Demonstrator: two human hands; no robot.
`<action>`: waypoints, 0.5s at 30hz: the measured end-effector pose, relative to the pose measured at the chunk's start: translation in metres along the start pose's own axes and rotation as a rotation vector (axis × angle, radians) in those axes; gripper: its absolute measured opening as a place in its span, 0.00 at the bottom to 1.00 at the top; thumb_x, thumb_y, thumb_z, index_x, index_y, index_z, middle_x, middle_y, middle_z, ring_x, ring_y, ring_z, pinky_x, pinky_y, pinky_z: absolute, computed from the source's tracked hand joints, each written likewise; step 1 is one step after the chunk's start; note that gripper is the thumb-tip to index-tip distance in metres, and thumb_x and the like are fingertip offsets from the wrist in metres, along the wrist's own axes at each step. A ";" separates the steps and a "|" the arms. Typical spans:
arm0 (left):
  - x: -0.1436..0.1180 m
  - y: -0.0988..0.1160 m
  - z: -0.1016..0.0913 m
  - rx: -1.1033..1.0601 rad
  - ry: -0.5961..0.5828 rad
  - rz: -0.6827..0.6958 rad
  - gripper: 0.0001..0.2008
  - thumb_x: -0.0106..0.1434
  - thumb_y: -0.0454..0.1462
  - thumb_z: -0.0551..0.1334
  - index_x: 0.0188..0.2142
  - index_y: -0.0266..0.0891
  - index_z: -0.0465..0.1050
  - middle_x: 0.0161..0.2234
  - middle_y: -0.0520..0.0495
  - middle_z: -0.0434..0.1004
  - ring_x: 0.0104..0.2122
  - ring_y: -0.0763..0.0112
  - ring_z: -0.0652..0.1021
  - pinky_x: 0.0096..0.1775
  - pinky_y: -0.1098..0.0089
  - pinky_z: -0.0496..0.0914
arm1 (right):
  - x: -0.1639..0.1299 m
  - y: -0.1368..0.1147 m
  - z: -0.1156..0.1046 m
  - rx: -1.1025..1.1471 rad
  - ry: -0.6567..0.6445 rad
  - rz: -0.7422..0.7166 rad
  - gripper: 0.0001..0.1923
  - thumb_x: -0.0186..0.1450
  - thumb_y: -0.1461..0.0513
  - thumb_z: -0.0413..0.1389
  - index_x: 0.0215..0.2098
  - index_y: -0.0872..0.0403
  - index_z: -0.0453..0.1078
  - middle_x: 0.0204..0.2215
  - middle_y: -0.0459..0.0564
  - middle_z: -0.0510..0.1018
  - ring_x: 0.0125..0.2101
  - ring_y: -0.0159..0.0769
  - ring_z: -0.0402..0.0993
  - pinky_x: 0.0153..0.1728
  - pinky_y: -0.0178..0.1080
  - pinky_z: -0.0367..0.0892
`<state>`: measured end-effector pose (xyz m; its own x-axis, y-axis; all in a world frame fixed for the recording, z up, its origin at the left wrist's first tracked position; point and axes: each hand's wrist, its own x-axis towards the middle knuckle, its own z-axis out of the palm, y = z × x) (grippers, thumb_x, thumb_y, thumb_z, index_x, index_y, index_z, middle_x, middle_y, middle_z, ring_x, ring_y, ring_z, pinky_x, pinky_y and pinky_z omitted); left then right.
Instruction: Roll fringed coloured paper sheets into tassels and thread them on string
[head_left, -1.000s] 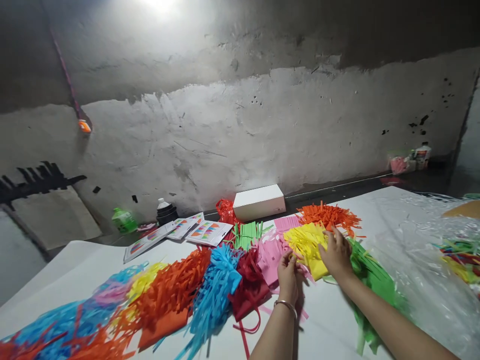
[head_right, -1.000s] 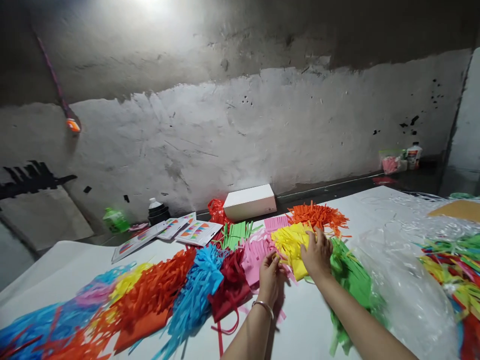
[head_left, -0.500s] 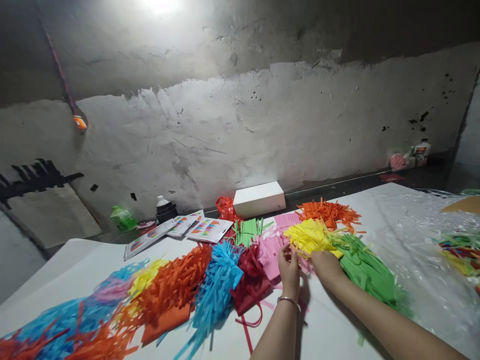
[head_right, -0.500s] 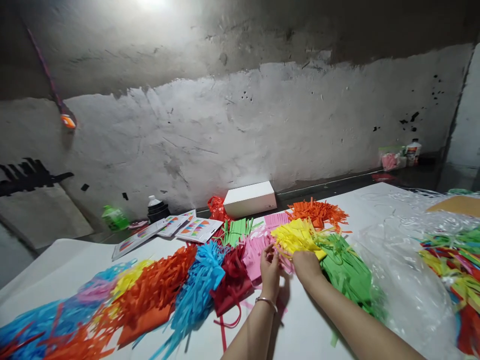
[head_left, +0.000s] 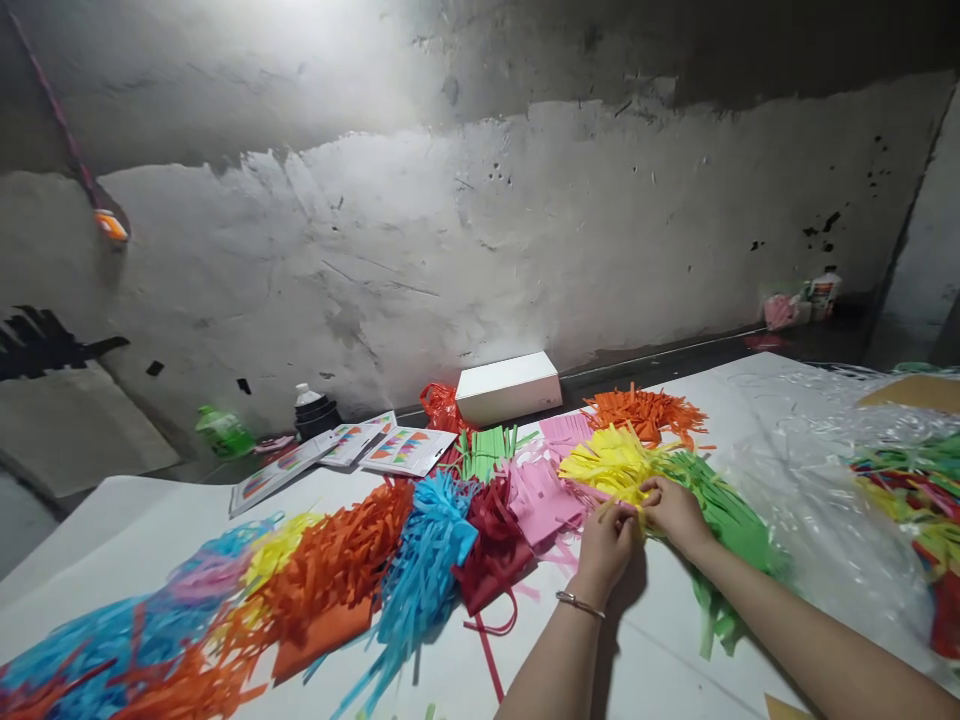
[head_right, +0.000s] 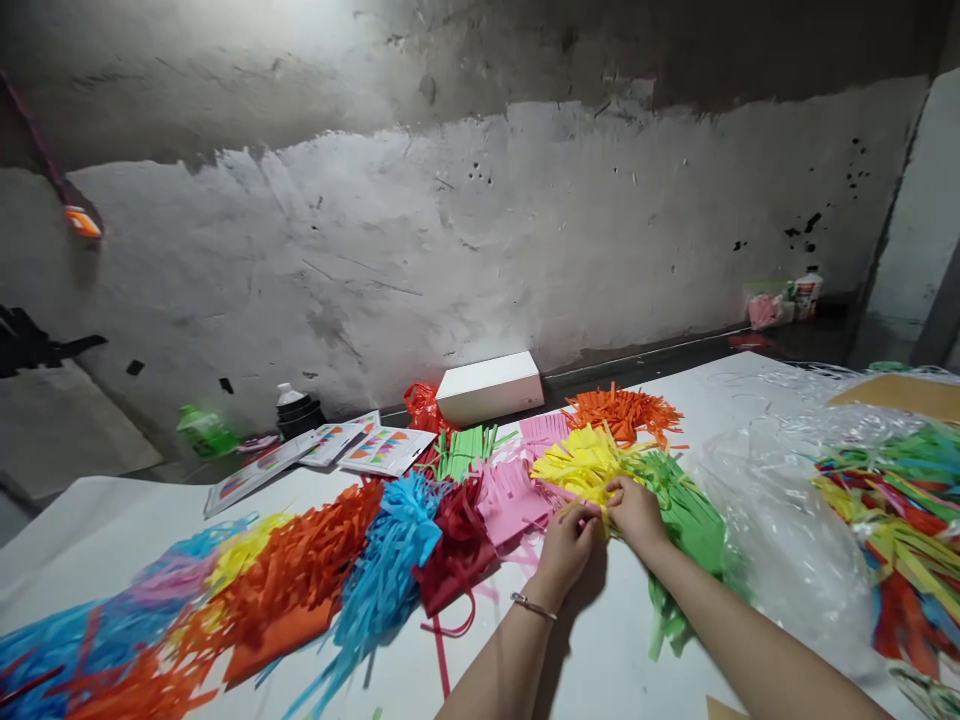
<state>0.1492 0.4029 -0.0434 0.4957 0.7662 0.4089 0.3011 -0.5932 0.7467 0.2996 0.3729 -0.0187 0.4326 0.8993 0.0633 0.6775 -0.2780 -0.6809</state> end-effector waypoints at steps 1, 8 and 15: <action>0.001 0.001 -0.001 0.000 -0.002 -0.007 0.08 0.71 0.39 0.62 0.37 0.36 0.76 0.37 0.49 0.80 0.39 0.66 0.79 0.45 0.59 0.74 | 0.001 0.002 0.000 0.034 -0.012 -0.002 0.09 0.71 0.60 0.61 0.46 0.57 0.73 0.40 0.48 0.79 0.35 0.34 0.78 0.39 0.41 0.76; 0.004 -0.001 -0.001 0.001 -0.049 -0.060 0.10 0.71 0.42 0.62 0.38 0.36 0.76 0.37 0.48 0.80 0.39 0.67 0.80 0.44 0.59 0.76 | 0.003 0.012 -0.005 0.133 -0.068 -0.017 0.09 0.72 0.59 0.60 0.46 0.57 0.73 0.38 0.47 0.79 0.34 0.33 0.78 0.37 0.40 0.76; 0.005 -0.003 0.000 -0.021 -0.061 -0.067 0.11 0.71 0.42 0.62 0.39 0.36 0.75 0.37 0.49 0.79 0.37 0.67 0.80 0.43 0.60 0.76 | -0.008 0.007 -0.007 -0.013 -0.020 -0.149 0.11 0.72 0.58 0.59 0.49 0.56 0.72 0.43 0.49 0.78 0.42 0.39 0.77 0.46 0.48 0.74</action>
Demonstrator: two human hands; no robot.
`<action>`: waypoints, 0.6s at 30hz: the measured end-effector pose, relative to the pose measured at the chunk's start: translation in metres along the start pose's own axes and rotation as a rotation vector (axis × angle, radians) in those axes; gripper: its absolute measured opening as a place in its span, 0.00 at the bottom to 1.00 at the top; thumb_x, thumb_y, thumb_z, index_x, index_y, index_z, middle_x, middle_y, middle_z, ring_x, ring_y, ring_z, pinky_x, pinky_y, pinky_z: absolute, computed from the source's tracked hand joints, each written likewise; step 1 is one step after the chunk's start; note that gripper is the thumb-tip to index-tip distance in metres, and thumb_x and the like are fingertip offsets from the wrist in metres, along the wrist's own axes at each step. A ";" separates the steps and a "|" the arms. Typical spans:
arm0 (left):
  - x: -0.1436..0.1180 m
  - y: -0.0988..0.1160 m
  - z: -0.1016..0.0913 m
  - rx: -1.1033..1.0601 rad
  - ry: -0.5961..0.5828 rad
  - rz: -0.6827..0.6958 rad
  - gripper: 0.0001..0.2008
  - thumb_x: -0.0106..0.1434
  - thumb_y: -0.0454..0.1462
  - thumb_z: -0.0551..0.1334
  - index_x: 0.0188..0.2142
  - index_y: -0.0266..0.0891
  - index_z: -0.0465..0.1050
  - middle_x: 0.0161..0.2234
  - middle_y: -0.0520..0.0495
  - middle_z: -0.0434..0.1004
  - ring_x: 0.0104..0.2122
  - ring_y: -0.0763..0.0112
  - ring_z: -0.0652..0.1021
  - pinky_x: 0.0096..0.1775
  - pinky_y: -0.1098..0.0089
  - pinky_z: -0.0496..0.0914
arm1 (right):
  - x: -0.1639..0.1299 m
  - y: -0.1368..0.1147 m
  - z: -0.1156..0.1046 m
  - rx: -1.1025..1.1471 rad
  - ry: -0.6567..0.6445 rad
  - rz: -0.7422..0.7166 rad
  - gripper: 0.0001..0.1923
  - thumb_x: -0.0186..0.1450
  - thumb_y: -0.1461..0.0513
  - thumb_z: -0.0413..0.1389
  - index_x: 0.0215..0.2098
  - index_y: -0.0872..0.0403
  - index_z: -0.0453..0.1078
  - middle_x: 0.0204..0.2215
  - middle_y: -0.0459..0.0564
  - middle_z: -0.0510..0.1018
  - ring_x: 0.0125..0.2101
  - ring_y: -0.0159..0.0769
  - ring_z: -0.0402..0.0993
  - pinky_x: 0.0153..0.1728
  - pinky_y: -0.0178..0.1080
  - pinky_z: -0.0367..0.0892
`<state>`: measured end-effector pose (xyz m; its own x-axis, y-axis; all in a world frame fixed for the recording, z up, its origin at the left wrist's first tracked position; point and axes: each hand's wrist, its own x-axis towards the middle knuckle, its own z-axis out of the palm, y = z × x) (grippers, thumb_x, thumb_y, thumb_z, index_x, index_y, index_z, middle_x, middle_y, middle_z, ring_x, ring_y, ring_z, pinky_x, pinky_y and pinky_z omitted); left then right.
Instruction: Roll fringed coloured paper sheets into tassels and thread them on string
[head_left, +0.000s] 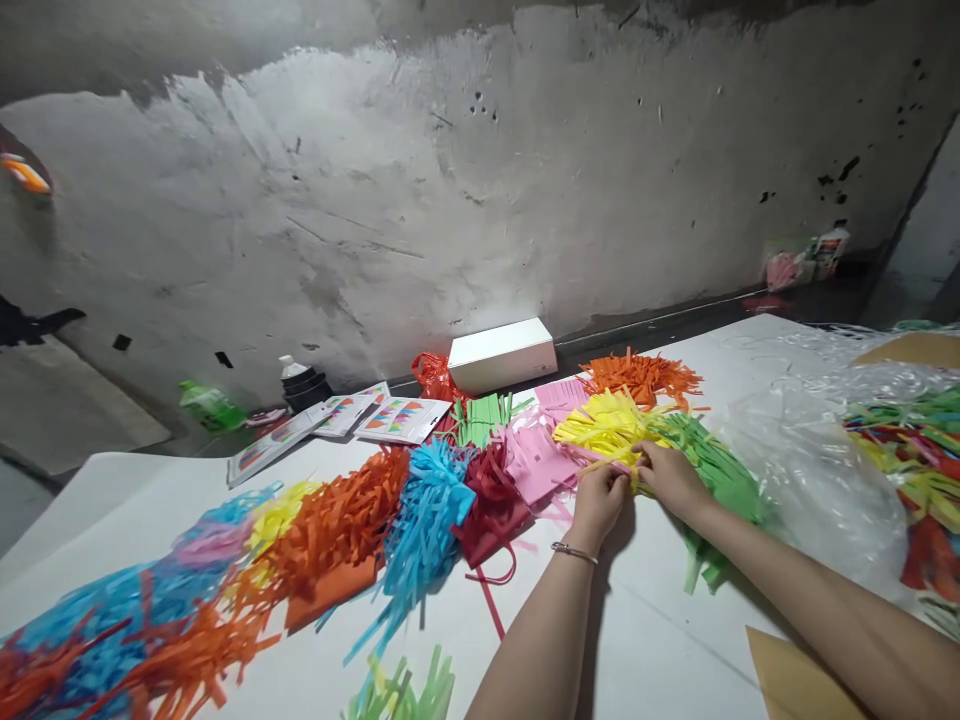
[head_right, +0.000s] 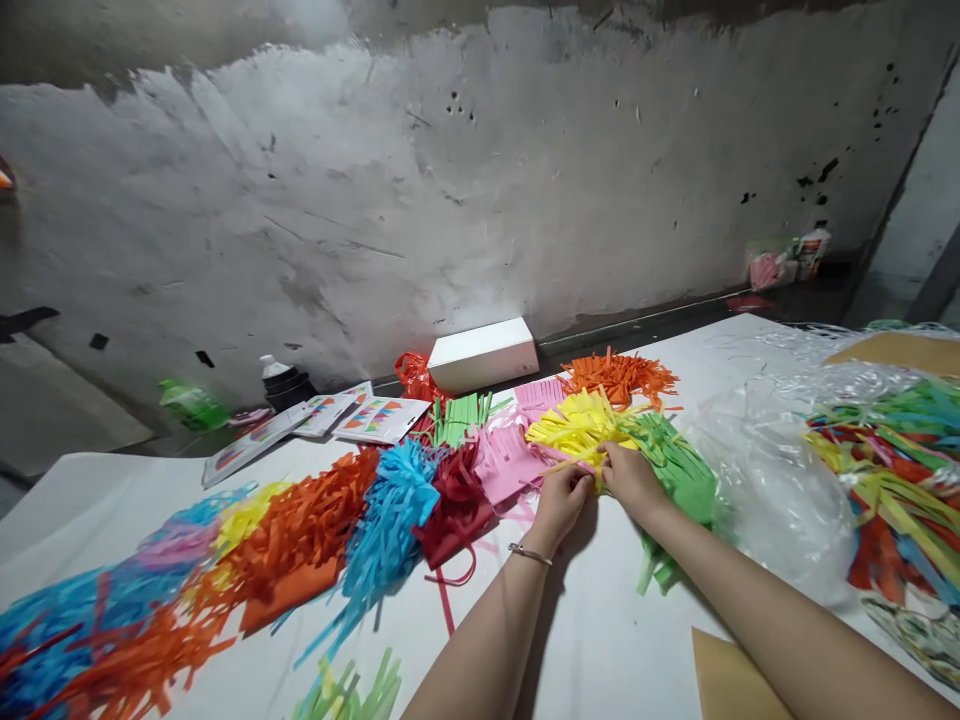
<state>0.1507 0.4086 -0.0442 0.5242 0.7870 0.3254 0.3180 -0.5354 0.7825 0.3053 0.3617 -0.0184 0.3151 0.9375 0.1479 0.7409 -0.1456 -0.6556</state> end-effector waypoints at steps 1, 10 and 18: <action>0.000 0.000 0.000 -0.006 0.003 0.004 0.11 0.71 0.42 0.62 0.39 0.36 0.75 0.37 0.49 0.79 0.37 0.67 0.80 0.42 0.61 0.76 | -0.001 -0.002 0.001 -0.018 0.005 -0.019 0.12 0.72 0.58 0.59 0.50 0.56 0.72 0.43 0.50 0.78 0.43 0.40 0.77 0.47 0.49 0.73; -0.001 0.006 -0.002 -0.069 0.028 0.034 0.11 0.71 0.42 0.62 0.37 0.36 0.75 0.36 0.49 0.80 0.37 0.67 0.80 0.43 0.60 0.76 | -0.001 -0.003 -0.002 0.024 0.047 0.051 0.13 0.72 0.58 0.59 0.51 0.56 0.71 0.42 0.49 0.78 0.39 0.38 0.78 0.44 0.47 0.75; 0.000 0.004 -0.001 -0.062 0.090 0.033 0.11 0.70 0.43 0.63 0.37 0.36 0.75 0.36 0.49 0.78 0.36 0.68 0.79 0.41 0.62 0.75 | 0.003 0.011 -0.003 0.337 -0.006 0.178 0.10 0.72 0.59 0.60 0.46 0.57 0.72 0.38 0.47 0.78 0.34 0.34 0.77 0.37 0.40 0.76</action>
<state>0.1516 0.4070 -0.0404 0.4593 0.7952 0.3959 0.2511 -0.5437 0.8008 0.3159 0.3616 -0.0234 0.4167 0.9090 0.0063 0.4383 -0.1948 -0.8775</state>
